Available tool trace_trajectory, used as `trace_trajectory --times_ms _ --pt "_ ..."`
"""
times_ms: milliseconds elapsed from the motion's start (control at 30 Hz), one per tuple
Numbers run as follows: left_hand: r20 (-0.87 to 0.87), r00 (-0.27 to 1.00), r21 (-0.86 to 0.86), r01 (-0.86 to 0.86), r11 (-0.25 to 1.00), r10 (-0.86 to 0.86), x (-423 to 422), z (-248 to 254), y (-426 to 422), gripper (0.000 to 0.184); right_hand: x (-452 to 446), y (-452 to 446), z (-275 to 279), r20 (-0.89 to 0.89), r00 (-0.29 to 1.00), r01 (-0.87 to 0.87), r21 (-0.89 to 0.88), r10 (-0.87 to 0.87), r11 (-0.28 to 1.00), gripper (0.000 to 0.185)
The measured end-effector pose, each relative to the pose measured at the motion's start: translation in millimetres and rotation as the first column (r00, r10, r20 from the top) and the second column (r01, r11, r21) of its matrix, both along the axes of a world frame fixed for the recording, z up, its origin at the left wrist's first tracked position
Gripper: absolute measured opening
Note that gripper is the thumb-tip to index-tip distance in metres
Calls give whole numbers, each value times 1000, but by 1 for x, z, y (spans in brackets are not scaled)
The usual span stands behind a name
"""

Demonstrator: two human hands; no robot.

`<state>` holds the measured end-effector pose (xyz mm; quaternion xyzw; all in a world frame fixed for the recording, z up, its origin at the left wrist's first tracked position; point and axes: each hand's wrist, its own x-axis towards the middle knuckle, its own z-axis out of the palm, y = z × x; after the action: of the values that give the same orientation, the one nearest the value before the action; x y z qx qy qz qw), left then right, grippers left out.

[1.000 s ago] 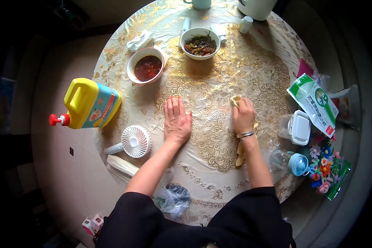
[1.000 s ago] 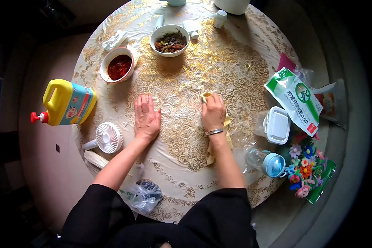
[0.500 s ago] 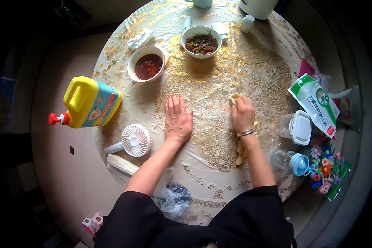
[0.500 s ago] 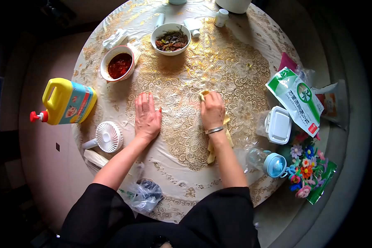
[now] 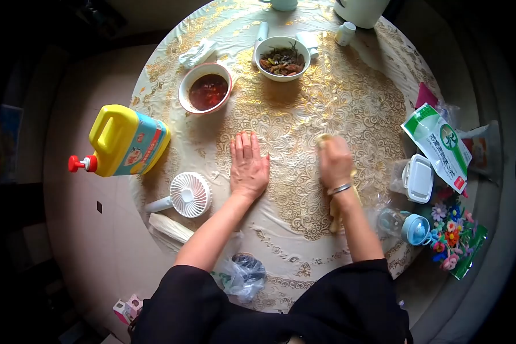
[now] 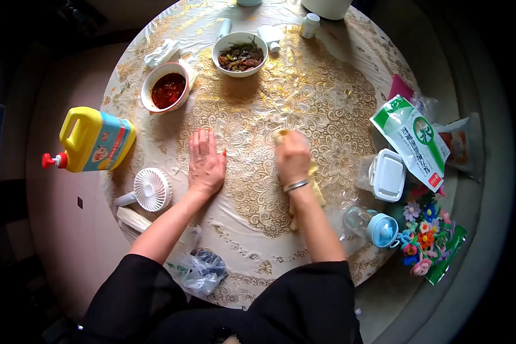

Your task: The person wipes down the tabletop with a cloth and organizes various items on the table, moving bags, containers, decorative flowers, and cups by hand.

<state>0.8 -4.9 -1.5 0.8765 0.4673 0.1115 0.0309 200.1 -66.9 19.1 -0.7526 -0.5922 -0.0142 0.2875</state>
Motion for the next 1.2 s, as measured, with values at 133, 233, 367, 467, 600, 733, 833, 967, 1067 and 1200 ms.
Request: trace_trajectory --times_ms 133,233,367,467,600,733,833,967,1067,1200 --pt "-6 1000 4 -1 1000 1 1 -3 -3 63 -27 -11 -4 44 992 -119 -28 120 993 2" --pt "-2 1000 8 -4 1000 4 3 -2 0 63 -2 -7 -5 -15 998 -59 -46 58 997 3" --pt "-9 1000 -4 -11 1000 11 2 1 0 63 -19 -11 2 -35 998 -45 -26 44 999 5" --pt "-5 1000 6 -9 1000 9 2 -2 -1 63 -9 -13 3 -137 982 -139 -82 127 987 6" --pt "6 1000 -17 -12 1000 12 1 -1 -2 63 -5 -10 0 66 996 66 -23 -64 998 4" --pt "47 999 10 -3 1000 3 4 -2 -2 60 -4 -9 6 -79 988 -141 -141 131 980 3" --pt "47 999 14 -9 1000 9 2 -1 1 60 -8 0 2 102 995 -5 -4 5 1000 2" --pt "-15 1000 12 -7 1000 7 2 -3 -1 63 -19 -6 7 -27 982 -187 -6 187 982 4" --pt "-2 1000 1 -7 1000 7 2 -3 -1 63 -12 -1 2 -50 998 38 -140 -46 989 7" --pt "7 1000 2 -3 1000 3 1 -2 -1 63 -24 -1 0 42 995 -93 -34 94 995 5"
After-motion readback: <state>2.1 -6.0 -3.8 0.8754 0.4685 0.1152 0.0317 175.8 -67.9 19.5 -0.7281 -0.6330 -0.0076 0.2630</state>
